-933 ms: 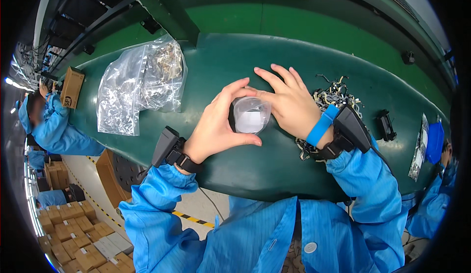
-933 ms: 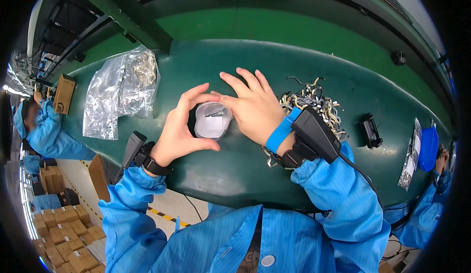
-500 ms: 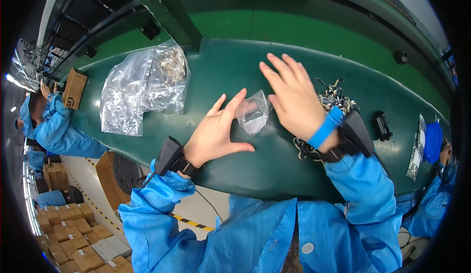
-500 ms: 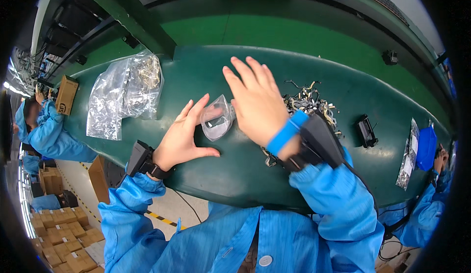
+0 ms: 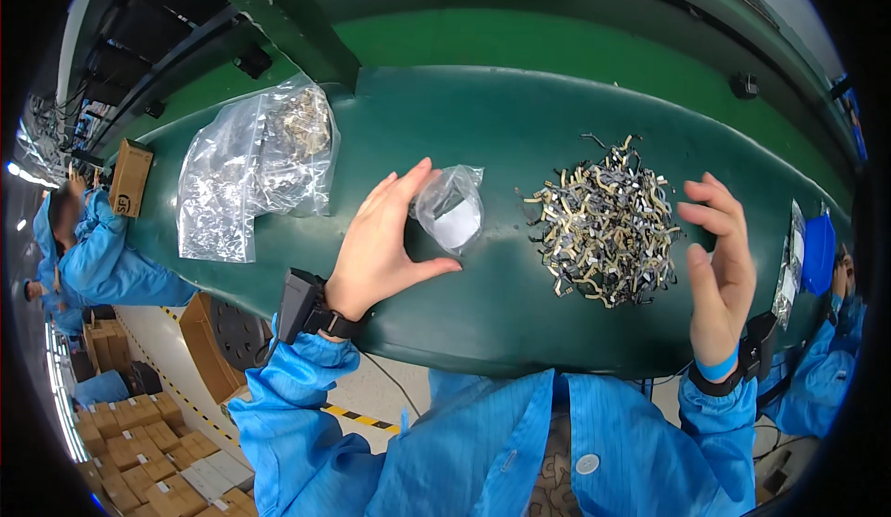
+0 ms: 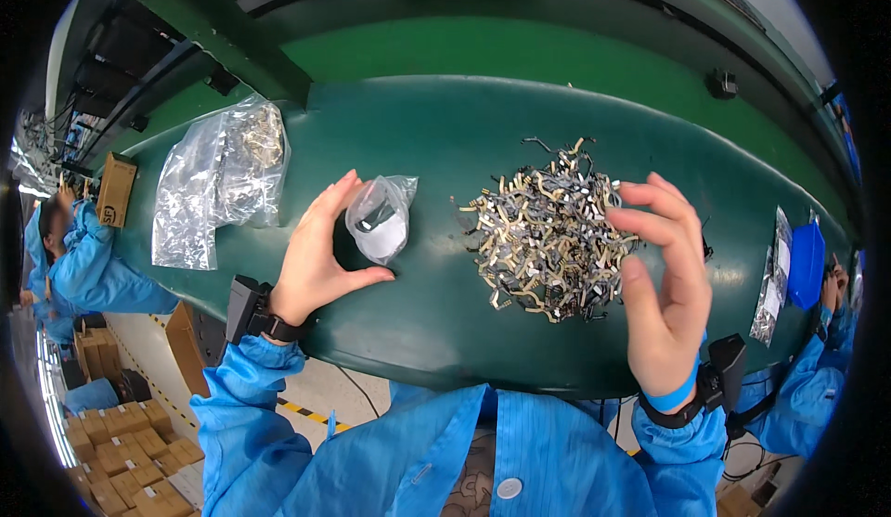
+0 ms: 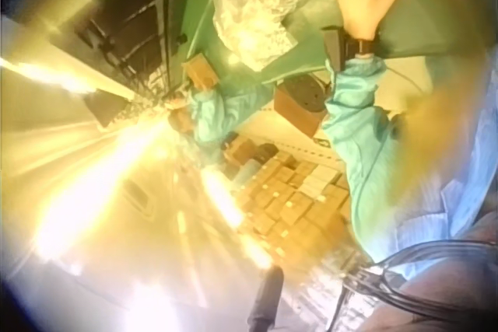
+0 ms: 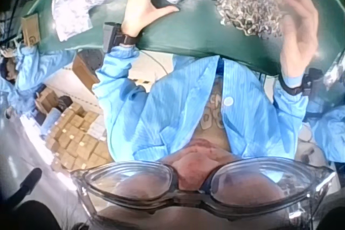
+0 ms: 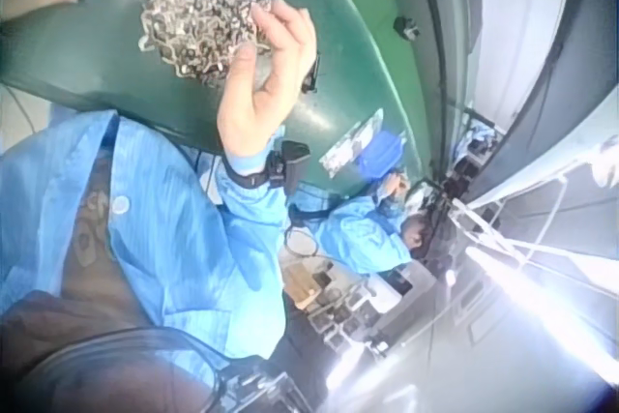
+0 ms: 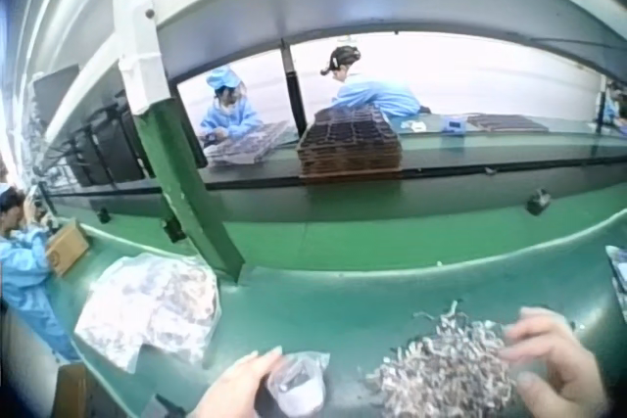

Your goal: Assembling small wire connectors into plastic housings at a factory workbench.

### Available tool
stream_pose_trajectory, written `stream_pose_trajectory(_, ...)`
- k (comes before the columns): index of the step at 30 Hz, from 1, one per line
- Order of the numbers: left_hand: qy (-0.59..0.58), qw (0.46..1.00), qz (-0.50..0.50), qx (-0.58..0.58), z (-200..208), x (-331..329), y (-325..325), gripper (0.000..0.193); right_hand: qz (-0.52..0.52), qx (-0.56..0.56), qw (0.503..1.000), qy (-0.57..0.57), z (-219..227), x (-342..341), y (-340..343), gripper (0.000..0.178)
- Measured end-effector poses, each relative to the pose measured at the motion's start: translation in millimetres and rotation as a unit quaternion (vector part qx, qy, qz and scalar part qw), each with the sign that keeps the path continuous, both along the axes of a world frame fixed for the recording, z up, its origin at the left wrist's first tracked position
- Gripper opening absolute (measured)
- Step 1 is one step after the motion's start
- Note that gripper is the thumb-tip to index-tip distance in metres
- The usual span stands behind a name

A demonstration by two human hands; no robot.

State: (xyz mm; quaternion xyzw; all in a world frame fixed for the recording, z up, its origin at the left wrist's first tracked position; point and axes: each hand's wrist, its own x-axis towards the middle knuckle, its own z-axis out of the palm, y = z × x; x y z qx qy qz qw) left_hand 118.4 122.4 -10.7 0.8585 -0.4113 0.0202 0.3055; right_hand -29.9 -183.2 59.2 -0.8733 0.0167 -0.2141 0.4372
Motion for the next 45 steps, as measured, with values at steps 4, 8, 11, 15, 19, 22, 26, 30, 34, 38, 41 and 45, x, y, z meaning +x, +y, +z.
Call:
stream_pose_trajectory(4,0.038,0.998,0.003,-0.056,-1.9,-0.3,-2.8,0.112,-0.046,0.002,0.999,-0.007,1.2,-18.9,-19.0,0.028)
stream_pose_trajectory(8,-0.006,0.995,0.034,-0.089,3.3,-7.7,5.0,0.122,-0.094,-0.003,0.995,0.015,-2.7,-34.0,-32.5,0.024)
stream_pose_trajectory(11,-0.045,0.988,0.096,-0.115,17.2,-19.8,18.8,0.130,-0.174,-0.113,0.978,0.016,3.6,-37.9,-56.4,0.022)
stream_pose_trajectory(15,-0.114,0.951,0.129,-0.256,27.2,-57.8,7.3,0.088,-0.206,-0.206,0.953,0.083,-12.3,-45.6,-95.7,0.032)
stream_pose_trajectory(19,-0.085,0.984,-0.003,-0.159,42.7,-84.9,-28.7,0.043,-0.187,-0.266,0.937,0.126,-31.4,-44.7,-104.0,0.045)
stream_pose_trajectory(22,0.023,0.998,0.013,-0.060,35.1,-95.1,-81.0,0.033,-0.185,-0.273,0.940,0.088,-30.9,-33.0,-86.5,0.045)
stream_pose_trajectory(26,0.038,0.998,0.043,-0.006,23.9,-96.7,-103.7,0.032,0.005,-0.126,0.988,0.085,-29.7,-31.1,-41.2,0.038)
stream_pose_trajectory(30,0.055,0.996,0.063,-0.013,16.7,-97.7,-105.2,0.032,0.064,-0.142,0.982,0.108,-46.5,-20.9,-9.5,0.032)
stream_pose_trajectory(34,0.065,0.996,0.065,-0.020,13.3,-99.0,-102.0,0.034,0.094,-0.142,0.984,0.052,-62.8,-17.6,-2.6,0.018)
stream_pose_trajectory(38,0.081,0.994,0.069,-0.031,9.4,-97.9,-101.1,0.034,0.056,-0.039,0.997,0.036,-62.9,-18.0,-6.4,0.017)
stream_pose_trajectory(41,0.110,0.991,0.062,-0.053,5.5,-97.0,-101.6,0.032,0.044,0.060,0.994,0.080,-63.9,-18.4,-7.4,0.012)
stream_pose_trajectory(45,0.174,0.978,0.054,-0.101,10.1,-96.6,-111.3,0.041,0.051,0.223,0.965,0.128,-63.9,-20.1,-11.9,0.007)
